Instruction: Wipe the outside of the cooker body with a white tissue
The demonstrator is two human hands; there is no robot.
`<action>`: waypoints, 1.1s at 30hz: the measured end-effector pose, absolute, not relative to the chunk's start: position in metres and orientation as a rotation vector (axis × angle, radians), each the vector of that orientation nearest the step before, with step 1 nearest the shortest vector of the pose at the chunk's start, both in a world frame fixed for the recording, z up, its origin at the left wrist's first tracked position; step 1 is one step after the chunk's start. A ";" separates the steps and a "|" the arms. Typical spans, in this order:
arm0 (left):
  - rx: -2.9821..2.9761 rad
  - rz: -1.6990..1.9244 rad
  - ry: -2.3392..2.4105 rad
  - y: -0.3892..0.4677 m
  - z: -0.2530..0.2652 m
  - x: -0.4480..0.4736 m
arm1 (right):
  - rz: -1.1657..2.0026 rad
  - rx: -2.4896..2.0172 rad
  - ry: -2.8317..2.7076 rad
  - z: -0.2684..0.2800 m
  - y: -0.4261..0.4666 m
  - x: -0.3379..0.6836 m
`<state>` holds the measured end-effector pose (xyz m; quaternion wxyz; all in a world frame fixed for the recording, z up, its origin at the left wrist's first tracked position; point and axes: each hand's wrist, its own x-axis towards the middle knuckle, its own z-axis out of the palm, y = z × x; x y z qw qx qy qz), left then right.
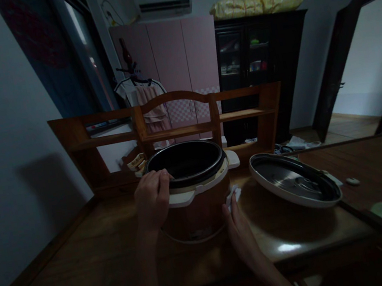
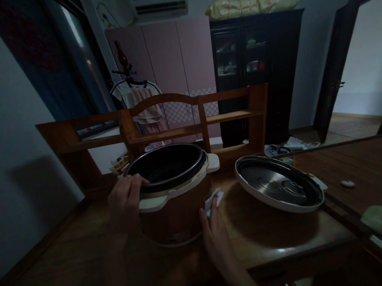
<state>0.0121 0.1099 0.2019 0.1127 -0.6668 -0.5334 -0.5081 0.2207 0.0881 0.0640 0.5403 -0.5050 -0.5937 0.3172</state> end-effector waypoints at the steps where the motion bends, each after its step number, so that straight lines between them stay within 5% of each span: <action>1: -1.957 -1.494 -1.564 0.110 0.202 0.012 | 0.726 -1.196 -1.426 0.065 0.087 0.220; 33: -1.955 -1.482 -1.582 0.108 0.203 0.013 | 0.810 -1.247 -1.438 0.031 0.077 0.221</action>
